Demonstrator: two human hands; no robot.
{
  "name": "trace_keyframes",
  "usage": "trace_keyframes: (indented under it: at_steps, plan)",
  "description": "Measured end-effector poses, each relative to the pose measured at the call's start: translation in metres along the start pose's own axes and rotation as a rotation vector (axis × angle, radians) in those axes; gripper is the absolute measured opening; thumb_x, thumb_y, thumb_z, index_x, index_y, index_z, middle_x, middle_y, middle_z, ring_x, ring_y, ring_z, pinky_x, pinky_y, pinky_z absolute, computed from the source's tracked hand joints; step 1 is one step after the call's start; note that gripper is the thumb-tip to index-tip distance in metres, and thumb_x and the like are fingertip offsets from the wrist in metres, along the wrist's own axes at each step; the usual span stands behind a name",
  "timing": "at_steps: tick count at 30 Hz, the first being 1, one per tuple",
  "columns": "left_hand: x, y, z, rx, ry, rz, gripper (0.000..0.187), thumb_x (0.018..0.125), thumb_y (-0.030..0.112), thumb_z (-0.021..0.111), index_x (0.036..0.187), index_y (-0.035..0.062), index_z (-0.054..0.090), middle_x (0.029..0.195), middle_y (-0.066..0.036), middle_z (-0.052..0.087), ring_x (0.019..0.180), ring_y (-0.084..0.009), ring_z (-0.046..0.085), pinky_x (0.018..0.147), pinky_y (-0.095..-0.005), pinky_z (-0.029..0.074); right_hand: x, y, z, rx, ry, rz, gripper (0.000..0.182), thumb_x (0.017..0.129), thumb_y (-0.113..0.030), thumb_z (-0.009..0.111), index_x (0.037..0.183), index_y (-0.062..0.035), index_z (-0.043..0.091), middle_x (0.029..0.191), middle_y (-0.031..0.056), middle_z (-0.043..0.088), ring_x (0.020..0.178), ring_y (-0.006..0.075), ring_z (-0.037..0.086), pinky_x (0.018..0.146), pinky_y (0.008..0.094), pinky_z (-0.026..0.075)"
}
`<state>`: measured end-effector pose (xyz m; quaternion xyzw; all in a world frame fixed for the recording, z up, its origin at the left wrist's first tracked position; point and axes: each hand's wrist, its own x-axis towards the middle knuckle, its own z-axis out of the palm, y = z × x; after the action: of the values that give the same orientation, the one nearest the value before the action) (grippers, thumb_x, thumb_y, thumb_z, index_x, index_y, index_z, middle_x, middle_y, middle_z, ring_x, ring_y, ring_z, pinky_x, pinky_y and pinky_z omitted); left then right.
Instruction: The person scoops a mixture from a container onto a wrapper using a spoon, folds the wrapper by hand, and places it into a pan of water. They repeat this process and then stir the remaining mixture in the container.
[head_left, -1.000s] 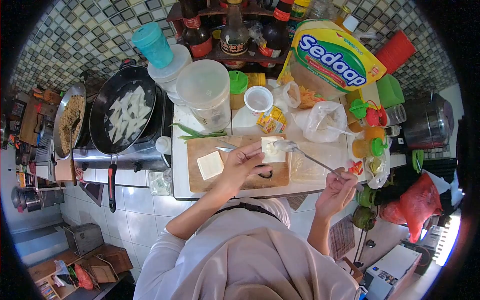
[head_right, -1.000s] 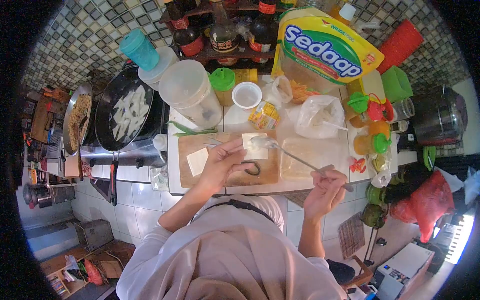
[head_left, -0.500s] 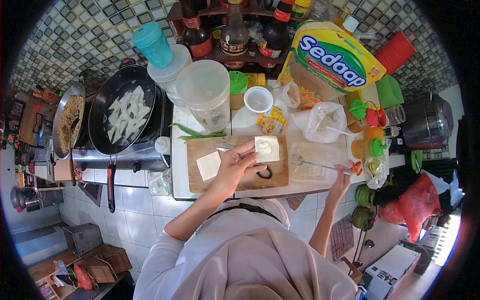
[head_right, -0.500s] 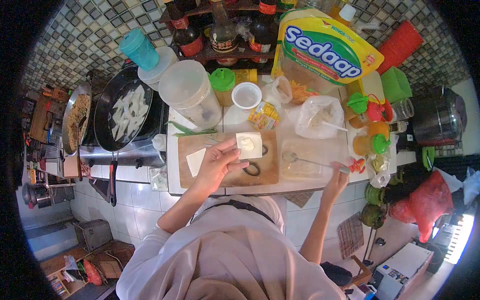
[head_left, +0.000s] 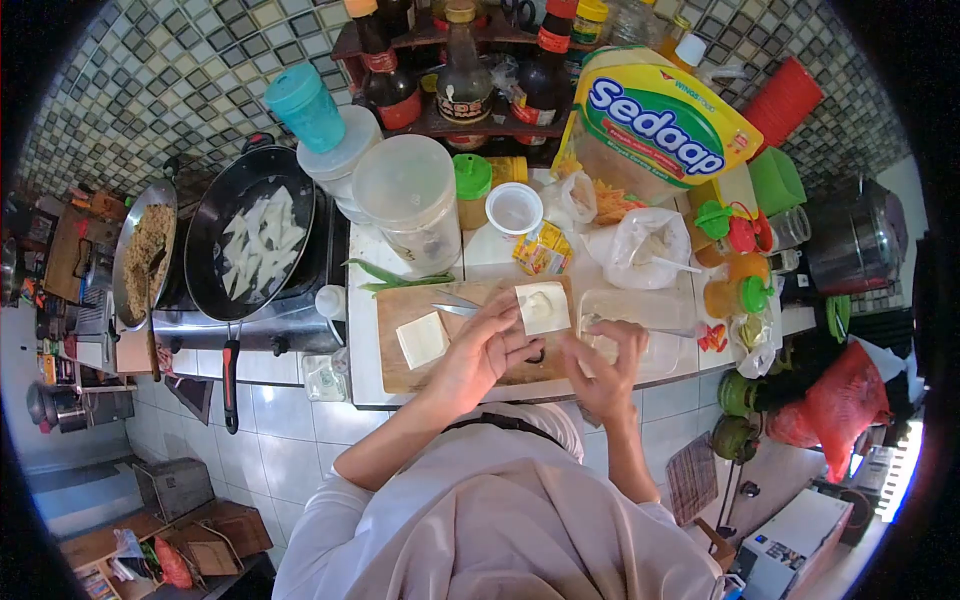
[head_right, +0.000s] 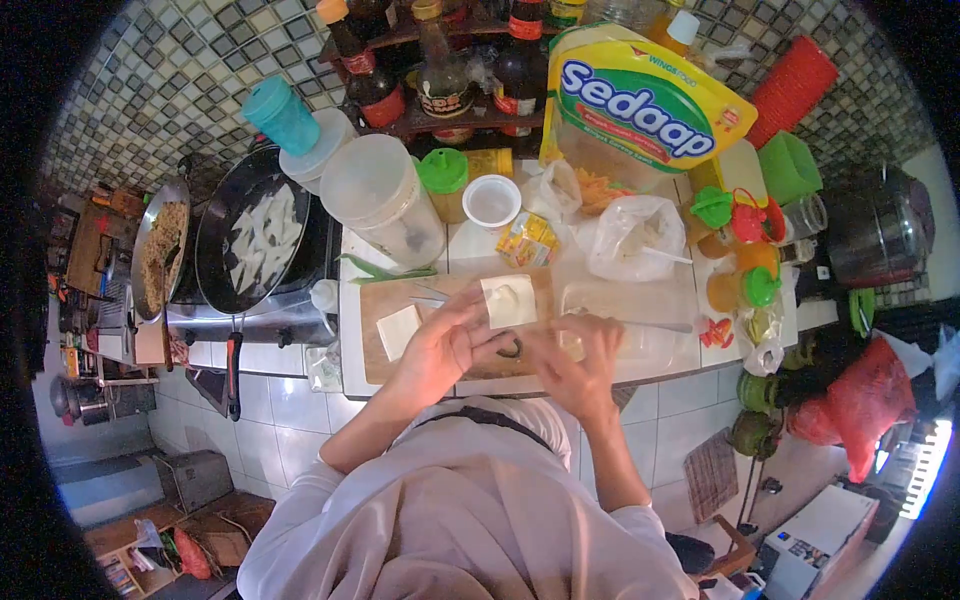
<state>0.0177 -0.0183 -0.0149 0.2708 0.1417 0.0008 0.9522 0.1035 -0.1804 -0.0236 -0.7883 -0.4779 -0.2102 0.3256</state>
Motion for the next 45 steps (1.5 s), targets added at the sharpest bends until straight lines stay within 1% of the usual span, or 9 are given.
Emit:
trace_keyframes:
  at_steps: [6, 21, 25, 30, 31, 33, 34, 36, 45]
  plan:
    - [-0.007, -0.009, 0.003, -0.023, -0.021, 0.001, 0.046, 0.087, 0.018, 0.035, 0.13, 0.0039, 0.024, 0.131, -0.01, 0.033, 0.121, -0.0229, 0.034, 0.101, -0.0388, 0.026, 0.013, -0.004, 0.013, -0.021, -0.041, -0.06, 0.036, 0.052, -0.012, 0.067, 0.085, -0.0257, 0.066, 0.089, -0.0033, 0.047, 0.08, 0.0177, 0.042, 0.072, 0.0339, 0.031]
    - [-0.002, -0.029, 0.003, -0.258, -0.037, 0.061, 0.043, 0.089, 0.014, 0.038, 0.128, 0.0052, 0.025, 0.124, -0.01, 0.04, 0.115, -0.0178, 0.041, 0.097, -0.0362, 0.034, 0.01, -0.009, 0.009, 0.11, 0.03, 0.014, 0.03, 0.051, -0.011, 0.071, 0.078, -0.023, 0.066, 0.076, -0.0072, 0.053, 0.072, 0.0157, 0.044, 0.069, 0.0325, 0.029]
    - [-0.001, -0.025, 0.003, -0.194, -0.02, 0.087, 0.042, 0.089, 0.012, 0.038, 0.129, 0.0039, 0.025, 0.124, -0.011, 0.04, 0.114, -0.0174, 0.042, 0.096, -0.0349, 0.036, 0.013, -0.014, 0.005, 0.131, 0.027, 0.091, 0.021, 0.054, -0.01, 0.072, 0.074, -0.0166, 0.067, 0.072, -0.0045, 0.055, 0.069, 0.0163, 0.044, 0.072, 0.0313, 0.031]
    - [-0.002, -0.029, 0.004, -0.099, 0.061, 0.136, 0.039, 0.09, 0.012, 0.038, 0.127, 0.002, 0.03, 0.102, -0.007, 0.052, 0.097, -0.013, 0.052, 0.095, -0.0336, 0.039, 0.012, -0.014, 0.01, 0.221, 0.044, 0.236, 0.016, 0.059, -0.01, 0.071, 0.073, -0.0127, 0.065, 0.069, -0.0022, 0.056, 0.067, 0.0165, 0.046, 0.067, 0.0303, 0.03]
    - [-0.002, -0.03, 0.004, -0.099, 0.062, 0.135, 0.039, 0.09, 0.012, 0.038, 0.127, 0.002, 0.03, 0.102, -0.007, 0.052, 0.097, -0.013, 0.052, 0.095, -0.0336, 0.039, 0.013, -0.015, 0.01, 0.221, 0.043, 0.237, 0.016, 0.059, -0.01, 0.071, 0.073, -0.0127, 0.065, 0.069, -0.0022, 0.056, 0.067, 0.0165, 0.046, 0.067, 0.0303, 0.03]
    - [-0.002, -0.031, 0.004, -0.094, 0.039, 0.125, 0.039, 0.09, 0.012, 0.038, 0.126, 0.0009, 0.03, 0.122, -0.014, 0.042, 0.112, -0.0198, 0.044, 0.097, -0.0352, 0.036, 0.014, -0.016, 0.012, 0.257, 0.056, 0.345, 0.013, 0.06, -0.009, 0.07, 0.071, -0.0113, 0.064, 0.066, -0.0008, 0.057, 0.065, 0.0166, 0.047, 0.066, 0.0299, 0.03]
    - [-0.002, -0.032, 0.005, -0.093, 0.039, 0.124, 0.039, 0.09, 0.012, 0.038, 0.126, 0.0009, 0.03, 0.122, -0.014, 0.042, 0.112, -0.0198, 0.044, 0.097, -0.0352, 0.036, 0.015, -0.015, 0.013, 0.258, 0.056, 0.345, 0.013, 0.06, -0.009, 0.07, 0.071, -0.0113, 0.064, 0.066, -0.0008, 0.057, 0.065, 0.0166, 0.047, 0.066, 0.0299, 0.03]
    - [-0.003, -0.034, 0.006, -0.075, 0.105, 0.131, 0.037, 0.088, 0.008, 0.044, 0.123, 0.0005, 0.036, 0.097, -0.005, 0.054, 0.093, -0.0113, 0.053, 0.093, -0.0314, 0.041, 0.016, -0.014, 0.015, 0.261, 0.075, 0.369, 0.012, 0.061, -0.008, 0.069, 0.072, -0.01, 0.064, 0.064, -0.0003, 0.057, 0.064, 0.0166, 0.047, 0.065, 0.0297, 0.03]
    - [-0.003, -0.04, 0.004, -0.008, 0.133, 0.134, 0.033, 0.085, 0.001, 0.047, 0.118, 0.0015, 0.041, 0.105, -0.007, 0.054, 0.099, -0.0136, 0.053, 0.092, -0.0312, 0.043, 0.018, -0.016, 0.02, 0.348, 0.082, 0.497, 0.008, 0.065, -0.007, 0.067, 0.069, -0.0074, 0.06, 0.065, 0.0024, 0.054, 0.066, 0.0176, 0.049, 0.065, 0.0299, 0.031]
